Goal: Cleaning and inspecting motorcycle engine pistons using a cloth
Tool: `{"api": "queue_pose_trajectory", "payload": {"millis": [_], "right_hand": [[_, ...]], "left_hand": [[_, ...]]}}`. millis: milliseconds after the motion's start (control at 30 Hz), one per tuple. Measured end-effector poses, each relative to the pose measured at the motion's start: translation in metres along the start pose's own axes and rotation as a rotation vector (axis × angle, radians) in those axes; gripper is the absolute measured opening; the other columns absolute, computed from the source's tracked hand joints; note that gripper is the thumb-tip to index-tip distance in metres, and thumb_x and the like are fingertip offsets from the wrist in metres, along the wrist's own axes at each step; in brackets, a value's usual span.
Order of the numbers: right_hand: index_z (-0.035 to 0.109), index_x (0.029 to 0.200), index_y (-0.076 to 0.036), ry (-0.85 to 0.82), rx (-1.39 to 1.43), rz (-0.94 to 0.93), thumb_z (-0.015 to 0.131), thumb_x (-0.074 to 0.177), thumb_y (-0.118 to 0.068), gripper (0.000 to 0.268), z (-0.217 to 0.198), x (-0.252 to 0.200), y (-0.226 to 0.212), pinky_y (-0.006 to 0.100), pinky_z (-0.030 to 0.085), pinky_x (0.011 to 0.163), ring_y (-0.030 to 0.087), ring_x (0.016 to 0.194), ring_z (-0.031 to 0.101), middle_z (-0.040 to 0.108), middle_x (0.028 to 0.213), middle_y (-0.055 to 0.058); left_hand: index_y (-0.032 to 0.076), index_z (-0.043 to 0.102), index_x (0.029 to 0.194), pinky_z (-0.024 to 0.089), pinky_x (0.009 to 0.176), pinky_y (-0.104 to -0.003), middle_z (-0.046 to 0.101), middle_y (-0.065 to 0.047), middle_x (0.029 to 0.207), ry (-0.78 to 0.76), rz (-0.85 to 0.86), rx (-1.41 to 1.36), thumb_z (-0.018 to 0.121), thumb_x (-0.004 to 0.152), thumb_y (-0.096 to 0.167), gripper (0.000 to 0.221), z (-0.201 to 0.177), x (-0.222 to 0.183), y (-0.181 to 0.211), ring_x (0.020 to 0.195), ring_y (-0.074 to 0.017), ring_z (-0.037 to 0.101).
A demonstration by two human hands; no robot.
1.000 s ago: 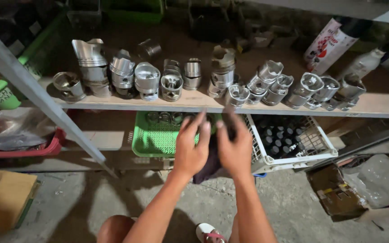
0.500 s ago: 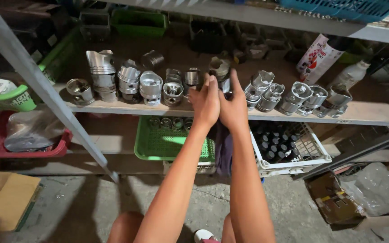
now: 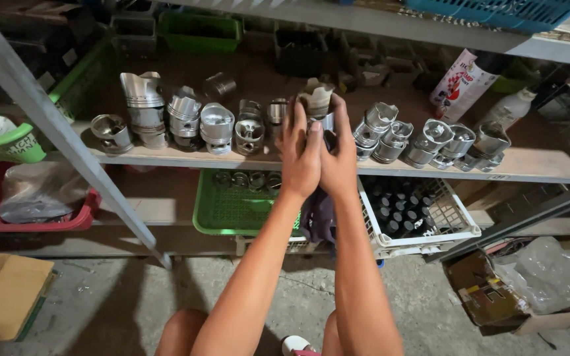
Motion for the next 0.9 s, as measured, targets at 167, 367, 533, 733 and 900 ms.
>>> {"api": "queue_pose_trajectory", "payload": {"millis": [167, 367, 533, 733, 900], "right_hand": [[0.045, 0.156, -0.012, 0.064, 0.035, -0.092, 0.062, 0.101, -0.011, 0.057, 0.000, -0.023, -0.014, 0.054, 0.051, 0.107, 0.037, 0.142, 0.048, 0.053, 0.152, 0.020], [0.061, 0.141, -0.011, 0.126, 0.026, -0.162, 0.065, 0.097, -0.007, 0.044, 0.000, -0.066, -0.049, 0.044, 0.056, 0.103, 0.029, 0.124, 0.065, 0.068, 0.131, 0.015], [0.071, 0.128, -0.006, 0.081, 0.050, -0.220, 0.069, 0.091, -0.008, 0.037, -0.004, -0.100, -0.071, 0.043, 0.056, 0.097, 0.031, 0.112, 0.073, 0.075, 0.121, 0.017], [0.062, 0.137, 0.001, 0.144, 0.181, -0.081, 0.070, 0.091, -0.023, 0.052, -0.016, -0.119, -0.093, 0.042, 0.055, 0.100, 0.026, 0.115, 0.068, 0.070, 0.125, 0.020], [0.066, 0.131, 0.002, 0.036, 0.151, -0.032, 0.074, 0.084, -0.036, 0.061, -0.008, -0.128, -0.114, 0.042, 0.056, 0.094, 0.022, 0.106, 0.067, 0.073, 0.115, 0.021]], "left_hand": [[0.005, 0.038, 0.151, 0.023, 0.114, -0.054, 0.034, -0.022, 0.154, 0.055, -0.011, -0.204, 0.052, 0.101, 0.037, 0.061, -0.012, -0.024, 0.012, 0.140, -0.0410, 0.034], [0.004, 0.051, 0.138, 0.041, 0.101, -0.044, 0.053, -0.016, 0.131, 0.170, -0.052, -0.546, 0.068, 0.094, 0.024, 0.051, -0.043, -0.058, 0.018, 0.120, -0.0281, 0.051], [0.004, 0.060, 0.128, 0.055, 0.091, -0.037, 0.067, -0.011, 0.114, 0.273, -0.052, -0.802, 0.079, 0.089, 0.015, 0.045, -0.080, -0.078, 0.034, 0.104, -0.0186, 0.064], [0.000, 0.047, 0.148, 0.054, 0.084, -0.031, 0.066, -0.023, 0.124, 0.091, -0.073, -1.084, 0.078, 0.086, 0.012, 0.071, -0.097, -0.098, 0.070, 0.107, -0.0261, 0.066], [-0.008, 0.039, 0.153, 0.048, 0.111, -0.046, 0.059, -0.027, 0.138, -0.041, 0.026, -1.109, 0.078, 0.085, 0.007, 0.080, -0.114, -0.117, 0.118, 0.127, -0.0327, 0.059]]}}
Point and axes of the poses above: each hand's wrist, its own x-axis towards the middle knuckle, its own z-axis out of the palm, y = z × x, the point moved 9 cm from there along x, towards the middle knuckle
